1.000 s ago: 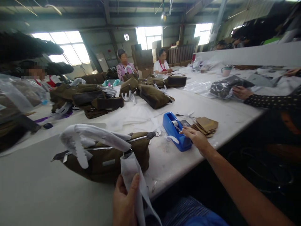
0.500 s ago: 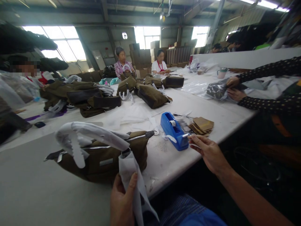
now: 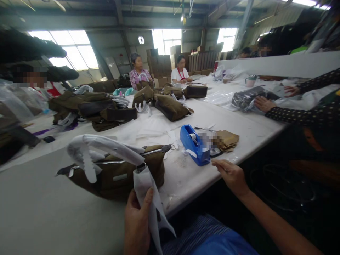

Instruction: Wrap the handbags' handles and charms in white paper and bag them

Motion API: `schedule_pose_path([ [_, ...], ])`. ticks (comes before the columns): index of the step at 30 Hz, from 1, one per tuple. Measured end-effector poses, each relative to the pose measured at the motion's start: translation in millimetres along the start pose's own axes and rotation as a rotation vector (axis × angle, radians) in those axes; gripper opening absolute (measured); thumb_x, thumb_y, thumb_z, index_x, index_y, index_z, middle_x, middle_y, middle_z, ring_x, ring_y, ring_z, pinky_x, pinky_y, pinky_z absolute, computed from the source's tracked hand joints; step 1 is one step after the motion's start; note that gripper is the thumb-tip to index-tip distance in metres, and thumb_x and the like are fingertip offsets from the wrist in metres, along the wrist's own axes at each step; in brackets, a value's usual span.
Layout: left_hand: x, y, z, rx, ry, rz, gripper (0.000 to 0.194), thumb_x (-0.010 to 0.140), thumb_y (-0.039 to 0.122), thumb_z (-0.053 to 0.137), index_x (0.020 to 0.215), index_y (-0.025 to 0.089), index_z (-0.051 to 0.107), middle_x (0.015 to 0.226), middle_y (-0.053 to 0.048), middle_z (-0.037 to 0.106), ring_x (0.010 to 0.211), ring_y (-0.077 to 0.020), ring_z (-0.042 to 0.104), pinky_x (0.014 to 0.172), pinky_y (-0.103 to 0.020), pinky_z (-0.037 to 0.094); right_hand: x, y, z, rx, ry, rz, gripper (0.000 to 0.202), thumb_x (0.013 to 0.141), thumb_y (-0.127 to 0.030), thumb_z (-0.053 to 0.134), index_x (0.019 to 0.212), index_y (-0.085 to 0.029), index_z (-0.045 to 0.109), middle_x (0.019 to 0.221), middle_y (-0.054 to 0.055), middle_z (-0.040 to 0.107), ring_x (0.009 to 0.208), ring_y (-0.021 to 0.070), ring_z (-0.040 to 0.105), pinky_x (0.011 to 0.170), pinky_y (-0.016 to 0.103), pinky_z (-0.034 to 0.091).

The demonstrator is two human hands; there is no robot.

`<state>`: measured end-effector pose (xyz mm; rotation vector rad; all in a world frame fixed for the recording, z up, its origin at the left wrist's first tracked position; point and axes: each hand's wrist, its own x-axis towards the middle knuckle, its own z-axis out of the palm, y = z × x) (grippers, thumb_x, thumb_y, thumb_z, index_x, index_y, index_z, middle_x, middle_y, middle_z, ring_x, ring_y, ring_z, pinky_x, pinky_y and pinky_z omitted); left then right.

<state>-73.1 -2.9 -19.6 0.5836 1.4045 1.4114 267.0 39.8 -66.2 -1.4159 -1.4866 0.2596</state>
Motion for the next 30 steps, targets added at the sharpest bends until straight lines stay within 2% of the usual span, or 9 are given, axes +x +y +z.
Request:
schedule_pose_path([
  [4,2,-4,-0.9,-0.015,-0.01,0.042,0.061,0.066,0.046,0.091,0.115,0.019,0.066,0.107,-0.004,0.074,0.095,-0.0191,0.069,0.083,-0.025,0.054,4,-30,-13,-0.153,-0.131,-0.563,0.028,0.096,-0.009,0.057,0.115,-0.022,0.074,0.102,0.005,0.078,0.091,0.0176,0.072,0.087,0.029,0.055],
  [7,-1,-5,-0.7,0.005,-0.032,0.071,0.056,0.071,0.046,0.088,0.115,0.018,0.066,0.105,-0.005,0.074,0.094,-0.0198,0.069,0.083,-0.027,0.053,14,-75,-2,-0.073,-0.218,-0.76,0.028,0.095,-0.005,0.058,0.115,-0.019,0.07,0.1,0.006,0.077,0.085,0.0161,0.071,0.083,0.028,0.056],
  [9,-3,-4,0.2,0.022,-0.047,0.106,0.053,0.073,0.045,0.086,0.112,0.017,0.065,0.103,-0.006,0.075,0.094,-0.0208,0.069,0.084,-0.028,0.052,20,-110,16,0.053,-0.273,-0.798,0.022,0.094,-0.006,0.061,0.11,-0.018,0.069,0.095,0.006,0.077,0.08,0.0147,0.069,0.077,0.026,0.055],
  [12,-7,0,2.0,0.039,-0.075,0.163,0.048,0.076,0.045,0.084,0.109,0.015,0.066,0.101,-0.008,0.075,0.095,-0.0225,0.069,0.086,-0.031,0.052,24,-157,48,0.247,-0.386,-0.717,0.006,0.093,-0.014,0.066,0.097,-0.017,0.069,0.081,0.004,0.073,0.071,0.0127,0.065,0.069,0.023,0.052],
  [14,-9,3,2.6,0.044,-0.095,0.177,0.047,0.076,0.044,0.083,0.108,0.014,0.066,0.101,-0.009,0.075,0.094,-0.0231,0.069,0.084,-0.031,0.053,25,-180,71,0.317,-0.477,-0.614,0.01,0.093,-0.022,0.067,0.086,-0.016,0.07,0.073,0.002,0.069,0.064,0.0115,0.062,0.063,0.023,0.048],
  [19,-11,5,0.0,0.063,-0.114,0.192,0.045,0.08,0.043,0.08,0.113,0.015,0.067,0.107,-0.01,0.075,0.099,-0.0239,0.069,0.085,-0.03,0.053,32,-204,107,0.155,-0.579,-0.363,0.02,0.09,-0.029,0.067,0.074,-0.019,0.073,0.068,0.0,0.071,0.06,0.0122,0.061,0.06,0.025,0.04],
  [26,-17,12,-8.8,0.038,-0.179,0.146,0.043,0.08,0.04,0.081,0.111,0.013,0.069,0.107,-0.012,0.075,0.1,-0.0259,0.069,0.085,-0.031,0.053,45,-218,99,-0.224,-0.662,-0.264,0.03,0.089,-0.042,0.065,0.072,-0.02,0.077,0.061,0.004,0.07,0.055,0.0162,0.057,0.059,0.031,0.032],
  [28,-20,16,-10.8,-0.04,-0.209,0.098,0.046,0.08,0.039,0.081,0.115,0.013,0.069,0.108,-0.013,0.075,0.1,-0.0258,0.069,0.085,-0.031,0.054,48,-218,97,-0.218,-0.678,-0.223,0.039,0.087,-0.051,0.066,0.066,-0.019,0.074,0.059,0.005,0.068,0.056,0.0168,0.056,0.058,0.03,0.032],
  [30,-23,19,-11.7,-0.13,-0.236,0.043,0.049,0.079,0.038,0.083,0.118,0.013,0.068,0.107,-0.012,0.075,0.098,-0.0245,0.069,0.085,-0.03,0.054,49,-213,98,-0.106,-0.764,-0.083,0.051,0.084,-0.062,0.065,0.058,-0.018,0.068,0.054,0.005,0.064,0.051,0.0157,0.054,0.053,0.029,0.032],
])
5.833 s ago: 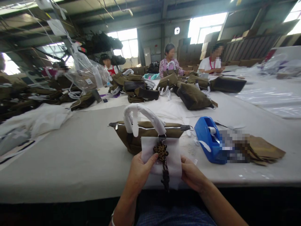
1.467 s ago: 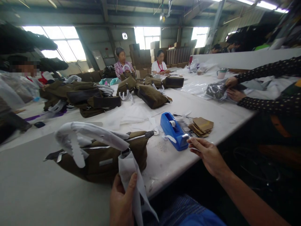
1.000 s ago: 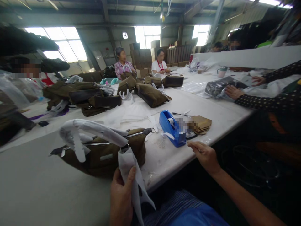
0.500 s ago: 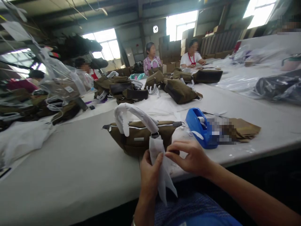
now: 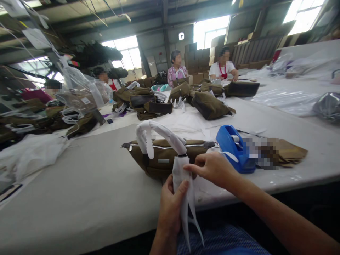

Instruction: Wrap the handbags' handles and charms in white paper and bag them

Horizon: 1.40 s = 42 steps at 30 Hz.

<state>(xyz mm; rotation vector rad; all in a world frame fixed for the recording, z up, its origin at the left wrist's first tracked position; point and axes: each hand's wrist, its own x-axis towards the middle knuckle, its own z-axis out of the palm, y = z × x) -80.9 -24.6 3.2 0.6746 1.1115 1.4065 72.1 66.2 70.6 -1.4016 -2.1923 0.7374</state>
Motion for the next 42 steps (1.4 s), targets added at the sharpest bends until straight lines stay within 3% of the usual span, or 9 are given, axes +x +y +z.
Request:
schedule_pose_path([
  [5,-4,4,7.7,-0.216,-0.077,-0.102,0.04,0.075,0.036,0.085,0.104,0.012,0.073,0.093,-0.008,0.073,0.079,-0.0156,0.066,0.073,-0.023,0.053,1,28,28,0.727,-0.328,0.137,0.065,0.078,-0.078,0.061,0.06,-0.017,0.061,0.05,0.0,0.055,0.039,0.0075,0.042,0.043,0.023,0.029],
  [8,-6,6,13.6,-0.286,-0.045,-0.161,0.036,0.07,0.038,0.089,0.089,0.012,0.073,0.07,-0.001,0.064,0.058,-0.0089,0.056,0.055,-0.018,0.046,-4,44,50,0.871,-0.38,0.156,0.067,0.078,-0.08,0.06,0.063,-0.015,0.063,0.053,0.0,0.056,0.04,0.006,0.043,0.042,0.02,0.03],
  [13,-9,7,15.6,-0.265,0.057,-0.184,0.038,0.067,0.034,0.092,0.093,0.013,0.073,0.071,0.0,0.066,0.059,-0.0092,0.059,0.055,-0.018,0.048,-27,44,49,0.7,-0.118,0.139,0.052,0.083,-0.065,0.067,0.074,-0.014,0.072,0.063,0.004,0.067,0.048,0.0121,0.058,0.049,0.023,0.047],
  [16,-10,6,17.1,-0.234,0.058,-0.169,0.046,0.07,0.032,0.089,0.108,0.013,0.072,0.098,-0.008,0.074,0.08,-0.0169,0.069,0.073,-0.025,0.056,-37,30,36,0.774,0.08,-0.005,0.048,0.094,-0.059,0.057,0.105,-0.017,0.077,0.097,0.009,0.077,0.088,0.022,0.074,0.084,0.032,0.059],
  [21,-7,5,23.5,-0.148,0.087,-0.079,0.053,0.073,0.035,0.087,0.118,0.013,0.068,0.11,-0.012,0.074,0.094,-0.0244,0.072,0.087,-0.033,0.056,-44,21,38,0.837,-0.01,-0.11,0.052,0.099,-0.056,0.051,0.132,-0.02,0.067,0.133,0.01,0.068,0.13,0.0276,0.059,0.115,0.044,0.043],
  [26,-4,1,26.4,-0.045,0.096,-0.003,0.04,0.077,0.036,0.084,0.106,0.014,0.069,0.098,-0.008,0.074,0.085,-0.0189,0.07,0.08,-0.028,0.055,-68,40,57,0.949,-0.108,0.042,0.051,0.092,-0.05,0.065,0.133,-0.02,0.064,0.135,0.011,0.066,0.118,0.0256,0.066,0.101,0.038,0.055],
  [31,-2,-8,31.1,-0.031,0.147,0.027,0.039,0.078,0.038,0.083,0.106,0.014,0.069,0.097,-0.007,0.075,0.085,-0.0181,0.07,0.078,-0.027,0.055,-82,46,67,0.918,-0.096,0.102,0.04,0.089,-0.047,0.069,0.117,-0.018,0.067,0.111,0.008,0.072,0.093,0.0205,0.068,0.081,0.032,0.059],
  [37,-3,-15,43.3,-0.024,0.189,0.055,0.046,0.082,0.041,0.079,0.117,0.014,0.065,0.117,-0.014,0.075,0.11,-0.0257,0.071,0.093,-0.034,0.056,-77,39,79,0.625,0.068,0.019,0.008,0.083,-0.022,0.065,0.089,-0.018,0.063,0.079,0.002,0.064,0.068,0.0152,0.059,0.063,0.027,0.049],
  [42,0,-19,47.6,0.188,0.247,0.123,0.046,0.084,0.052,0.074,0.109,0.014,0.063,0.101,-0.013,0.077,0.086,-0.0232,0.075,0.075,-0.032,0.059,-90,32,81,0.603,0.114,-0.081,0.017,0.076,-0.008,0.058,0.088,-0.019,0.062,0.082,0.002,0.063,0.073,0.0164,0.06,0.068,0.028,0.05],
])
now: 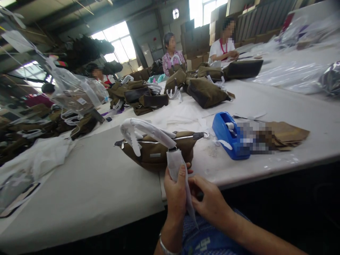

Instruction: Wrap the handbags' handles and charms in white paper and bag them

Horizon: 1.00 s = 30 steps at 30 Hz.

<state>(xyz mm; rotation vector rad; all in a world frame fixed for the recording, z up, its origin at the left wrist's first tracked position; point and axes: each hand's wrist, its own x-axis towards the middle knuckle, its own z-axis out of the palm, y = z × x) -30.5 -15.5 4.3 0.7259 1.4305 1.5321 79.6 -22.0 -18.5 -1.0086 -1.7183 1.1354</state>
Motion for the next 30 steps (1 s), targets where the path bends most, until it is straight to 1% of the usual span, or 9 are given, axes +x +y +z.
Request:
schedule_pose_path([
  [4,2,0,-1.8,0.14,0.041,0.018,0.049,0.082,0.06,0.073,0.095,0.014,0.065,0.075,-0.006,0.072,0.063,-0.0168,0.067,0.061,-0.027,0.053,-11,-4,-6,0.345,-0.161,0.166,0.021,0.09,-0.027,0.061,0.11,-0.02,0.064,0.103,0.006,0.07,0.088,0.0197,0.067,0.078,0.03,0.056],
  [8,3,3,-3.4,0.082,0.013,-0.039,0.054,0.078,0.063,0.075,0.098,0.013,0.068,0.075,-0.005,0.07,0.059,-0.0142,0.062,0.057,-0.025,0.051,-11,2,-8,0.364,-0.163,0.289,0.031,0.09,-0.044,0.068,0.105,-0.017,0.068,0.095,0.007,0.071,0.084,0.0207,0.066,0.077,0.032,0.055],
  [12,-10,0,-18.0,-0.238,-0.087,-0.14,0.066,0.089,0.073,0.054,0.116,0.014,0.069,0.11,-0.014,0.074,0.097,-0.0236,0.07,0.087,-0.033,0.056,-5,9,-10,0.45,-0.184,0.418,0.041,0.083,-0.052,0.073,0.099,-0.014,0.069,0.088,0.006,0.07,0.078,0.0183,0.064,0.07,0.029,0.05],
  [15,-33,-11,-37.5,-0.271,-0.111,-0.174,0.059,0.094,0.065,0.053,0.128,0.018,0.065,0.128,-0.013,0.069,0.121,-0.0282,0.064,0.102,-0.037,0.05,-1,9,-10,0.543,-0.169,0.49,0.046,0.078,-0.055,0.078,0.095,-0.014,0.068,0.082,0.004,0.068,0.074,0.0159,0.062,0.068,0.027,0.049],
  [19,-61,-26,-53.0,-0.065,-0.143,-0.218,0.053,0.084,0.046,0.077,0.128,0.019,0.064,0.13,-0.013,0.069,0.121,-0.03,0.064,0.102,-0.037,0.05,1,6,-4,0.542,-0.13,0.499,0.043,0.074,-0.053,0.082,0.086,-0.015,0.067,0.074,0.0,0.064,0.065,0.0114,0.056,0.063,0.024,0.046],
  [22,-65,-27,-53.3,-0.004,-0.051,-0.223,0.056,0.075,0.045,0.084,0.121,0.017,0.066,0.12,-0.013,0.073,0.11,-0.0306,0.069,0.094,-0.036,0.055,5,3,-9,0.469,-0.219,0.418,0.039,0.077,-0.051,0.079,0.086,-0.015,0.068,0.074,0.0,0.066,0.062,0.0116,0.057,0.061,0.025,0.048],
  [24,-63,-26,-52.1,0.016,0.012,-0.222,0.059,0.071,0.048,0.086,0.117,0.016,0.067,0.111,-0.013,0.075,0.102,-0.0303,0.072,0.087,-0.035,0.056,9,1,-26,0.316,-0.287,0.31,0.035,0.085,-0.05,0.072,0.096,-0.017,0.071,0.082,0.003,0.071,0.065,0.0141,0.062,0.065,0.028,0.051],
  [26,-60,-27,-51.9,0.042,0.061,-0.205,0.061,0.067,0.05,0.087,0.114,0.016,0.067,0.104,-0.011,0.076,0.096,-0.0293,0.073,0.083,-0.033,0.056,16,2,-56,0.081,-0.173,0.189,0.033,0.09,-0.048,0.066,0.106,-0.02,0.073,0.094,0.005,0.075,0.078,0.0183,0.068,0.075,0.032,0.054],
  [30,-55,-34,-53.1,0.054,0.093,-0.172,0.064,0.064,0.053,0.088,0.113,0.017,0.067,0.1,-0.01,0.077,0.097,-0.029,0.072,0.086,-0.033,0.055,39,16,-139,-0.428,0.52,0.018,0.036,0.092,-0.048,0.061,0.115,-0.022,0.072,0.119,0.009,0.071,0.112,0.0264,0.065,0.105,0.042,0.046],
])
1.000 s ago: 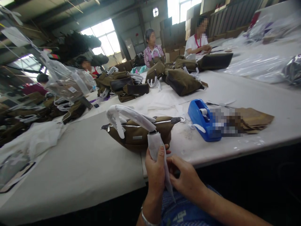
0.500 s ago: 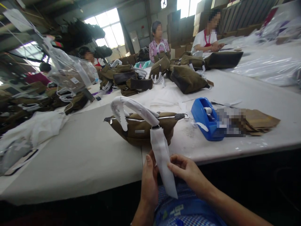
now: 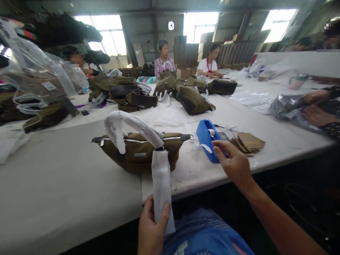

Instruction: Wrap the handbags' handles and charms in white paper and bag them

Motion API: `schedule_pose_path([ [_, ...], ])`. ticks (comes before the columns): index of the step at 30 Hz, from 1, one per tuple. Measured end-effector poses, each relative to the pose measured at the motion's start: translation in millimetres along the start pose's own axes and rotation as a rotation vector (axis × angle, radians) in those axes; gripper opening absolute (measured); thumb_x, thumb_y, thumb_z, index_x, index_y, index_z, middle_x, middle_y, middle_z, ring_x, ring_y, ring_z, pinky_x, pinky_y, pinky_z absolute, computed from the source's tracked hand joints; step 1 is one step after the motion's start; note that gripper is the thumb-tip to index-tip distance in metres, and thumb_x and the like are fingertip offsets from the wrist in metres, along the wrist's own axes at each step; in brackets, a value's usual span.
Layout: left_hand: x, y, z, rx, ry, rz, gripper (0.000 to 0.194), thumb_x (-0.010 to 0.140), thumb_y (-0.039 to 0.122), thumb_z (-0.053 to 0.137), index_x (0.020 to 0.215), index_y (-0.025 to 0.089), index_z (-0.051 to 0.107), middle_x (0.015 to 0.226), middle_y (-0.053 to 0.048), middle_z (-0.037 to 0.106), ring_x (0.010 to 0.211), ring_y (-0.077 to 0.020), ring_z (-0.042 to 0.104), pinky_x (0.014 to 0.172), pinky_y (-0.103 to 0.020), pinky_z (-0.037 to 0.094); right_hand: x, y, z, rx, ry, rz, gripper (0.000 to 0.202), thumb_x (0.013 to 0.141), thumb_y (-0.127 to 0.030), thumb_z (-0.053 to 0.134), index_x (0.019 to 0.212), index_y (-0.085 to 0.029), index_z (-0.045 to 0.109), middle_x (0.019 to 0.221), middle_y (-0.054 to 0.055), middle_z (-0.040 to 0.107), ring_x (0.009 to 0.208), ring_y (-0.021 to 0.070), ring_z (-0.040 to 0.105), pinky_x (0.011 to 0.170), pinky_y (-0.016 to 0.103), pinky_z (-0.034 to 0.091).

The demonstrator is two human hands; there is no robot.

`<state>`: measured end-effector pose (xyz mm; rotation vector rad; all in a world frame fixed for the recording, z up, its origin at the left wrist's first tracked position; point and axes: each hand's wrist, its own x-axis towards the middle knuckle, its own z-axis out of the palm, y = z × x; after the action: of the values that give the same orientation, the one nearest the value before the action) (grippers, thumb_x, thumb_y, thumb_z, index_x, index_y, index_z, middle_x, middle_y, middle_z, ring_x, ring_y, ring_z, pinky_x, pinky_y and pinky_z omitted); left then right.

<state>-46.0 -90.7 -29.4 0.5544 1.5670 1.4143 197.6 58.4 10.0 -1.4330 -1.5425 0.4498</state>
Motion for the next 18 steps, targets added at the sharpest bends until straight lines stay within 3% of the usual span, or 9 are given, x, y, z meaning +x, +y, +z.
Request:
schedule_pose_path([
  [1,1,-2,0.0,-0.002,-0.01,0.001,0.064,0.064,0.053,0.087,0.113,0.017,0.067,0.1,-0.009,0.077,0.098,-0.0293,0.072,0.088,-0.034,0.054,15,12,-9,-0.069,0.076,-0.013,0.037,0.091,-0.047,0.061,0.114,-0.02,0.072,0.127,0.011,0.068,0.123,0.0288,0.059,0.113,0.045,0.038],
  [3,3,-5,0.4,-0.001,-0.033,0.002,0.064,0.064,0.054,0.087,0.112,0.017,0.066,0.1,-0.009,0.077,0.099,-0.0296,0.071,0.09,-0.035,0.054,41,34,-18,-0.054,0.052,0.119,0.033,0.084,-0.048,0.067,0.097,-0.019,0.076,0.127,0.013,0.068,0.133,0.033,0.052,0.119,0.048,0.029],
  [5,4,-6,0.7,0.004,-0.041,0.008,0.063,0.065,0.055,0.086,0.111,0.017,0.067,0.099,-0.009,0.077,0.097,-0.0297,0.071,0.09,-0.036,0.053,57,48,-19,0.001,-0.029,0.225,0.033,0.078,-0.051,0.072,0.079,-0.018,0.076,0.113,0.014,0.074,0.124,0.0355,0.058,0.114,0.05,0.034],
  [7,5,-5,0.5,0.016,-0.028,0.019,0.063,0.065,0.057,0.085,0.11,0.017,0.068,0.097,-0.009,0.077,0.096,-0.0299,0.071,0.089,-0.036,0.054,64,55,-15,0.078,-0.065,0.29,0.036,0.076,-0.054,0.073,0.074,-0.018,0.076,0.104,0.014,0.076,0.114,0.0343,0.064,0.104,0.047,0.044],
  [13,10,-4,-2.2,0.034,-0.045,0.013,0.062,0.065,0.057,0.085,0.108,0.016,0.069,0.095,-0.01,0.077,0.094,-0.0304,0.072,0.087,-0.035,0.054,55,47,-10,0.377,0.0,0.383,0.05,0.066,-0.058,0.081,0.09,-0.015,0.076,0.105,0.012,0.075,0.096,0.0247,0.069,0.078,0.033,0.053],
  [18,15,-8,-3.1,0.066,-0.055,0.001,0.066,0.066,0.06,0.082,0.111,0.014,0.067,0.099,-0.011,0.077,0.096,-0.0307,0.072,0.089,-0.036,0.054,33,36,-17,0.511,0.136,0.38,0.05,0.06,-0.058,0.087,0.09,-0.02,0.073,0.091,0.0,0.071,0.088,0.0133,0.063,0.081,0.022,0.05],
])
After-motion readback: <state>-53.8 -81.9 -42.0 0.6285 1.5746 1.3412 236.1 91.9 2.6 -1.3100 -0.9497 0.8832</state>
